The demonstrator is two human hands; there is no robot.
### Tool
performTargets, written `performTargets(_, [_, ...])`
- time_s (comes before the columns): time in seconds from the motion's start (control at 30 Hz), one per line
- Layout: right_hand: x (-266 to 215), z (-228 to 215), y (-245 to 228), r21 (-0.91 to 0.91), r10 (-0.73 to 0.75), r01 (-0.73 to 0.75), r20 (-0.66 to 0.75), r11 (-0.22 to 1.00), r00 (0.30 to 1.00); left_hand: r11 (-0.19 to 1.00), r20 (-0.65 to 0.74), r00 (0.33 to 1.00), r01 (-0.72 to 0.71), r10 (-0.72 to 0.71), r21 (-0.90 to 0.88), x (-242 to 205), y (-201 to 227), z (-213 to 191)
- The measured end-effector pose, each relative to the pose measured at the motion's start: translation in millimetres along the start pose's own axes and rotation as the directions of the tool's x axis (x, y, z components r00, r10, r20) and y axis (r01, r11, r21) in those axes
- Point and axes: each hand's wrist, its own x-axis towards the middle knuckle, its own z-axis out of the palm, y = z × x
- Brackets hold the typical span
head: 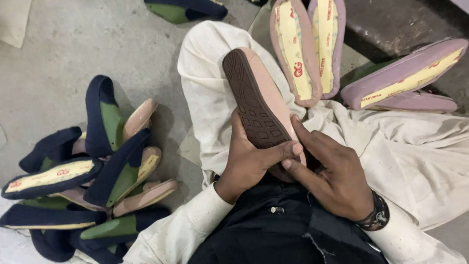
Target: The person sits on the floor and repeatedly takes a slipper upper and a separate sole from a nearby box. They align the sole with the upper and press the edges together by hand to attach them, then place the assembled slipper aside.
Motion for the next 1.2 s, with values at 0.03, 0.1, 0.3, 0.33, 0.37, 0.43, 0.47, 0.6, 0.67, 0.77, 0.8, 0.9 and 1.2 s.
performTargets(0.03, [-2.1,1.1,2.3,0.059,0.023,-0.023,-0.011,0.998,1.000,1.000,0.011,1.000,0.005,-0.005,0.014,-0.3,-0.5,-0.8])
performTargets(0.1, [-0.4,5.0,8.2,0.083,-0.005,0.006,-0.020,0.997,1.000,0.998,0.019,1.000,-0.006,0.005,0.067,1.5,-0.9,-4.9])
performTargets(0.3, [22.9,4.7,14.8,0.133,0.169,-0.152,-0.127,0.979,0.978,0.957,0.077,0.990,-0.136,0.121,0.257,13.9,-19.4,-23.6])
performTargets(0.33, [31.8,4.3,14.9,0.110,0.198,-0.180,-0.188,0.978,0.962,0.970,0.117,0.989,-0.114,0.090,0.216,16.0,-21.9,-27.1])
performTargets(0.37, [43.9,4.5,20.2,0.109,0.195,-0.177,-0.185,0.978,0.963,0.970,0.114,0.989,-0.115,0.092,0.215,15.6,-19.9,-25.1])
performTargets(0.43, [67.8,5.5,30.4,0.183,0.225,-0.213,-0.050,0.960,0.973,0.992,0.109,0.991,-0.086,0.076,0.095,14.4,-16.0,-21.5])
performTargets(0.47, [81.5,7.0,33.2,0.184,0.223,-0.212,-0.045,0.960,0.974,0.992,0.104,0.992,-0.087,0.077,0.094,16.1,-17.8,-22.2])
performTargets(0.6, [136.6,11.0,35.8,0.195,0.201,-0.203,0.033,0.960,0.979,0.958,0.056,0.995,-0.101,0.089,0.270,21.1,-9.1,-21.4])
performTargets(0.67, [160.2,12.9,34.2,0.192,0.183,-0.184,0.021,0.964,0.983,0.955,0.007,0.999,-0.053,0.053,0.291,21.8,-2.5,-21.2])
performTargets(0.77, [186.4,13.8,39.6,0.137,0.192,-0.182,-0.059,0.974,0.980,0.938,0.050,0.995,-0.097,0.085,0.332,26.2,0.3,-22.7])
performTargets(0.8, [193.2,14.1,45.2,0.146,0.056,-0.045,-0.066,0.988,0.996,0.929,0.020,0.998,-0.056,0.052,0.365,27.7,1.5,-22.5])
performTargets(0.9, [185.9,-7.8,42.2,0.118,-0.107,0.096,0.089,0.988,0.990,0.875,0.099,0.992,-0.112,0.073,0.471,25.9,8.5,-30.6])
performTargets(1.2, [10.2,-42.8,85.2,0.176,-0.020,0.041,-0.119,0.983,0.993,0.679,0.183,0.969,-0.247,0.167,0.691,51.6,79.4,-49.8])
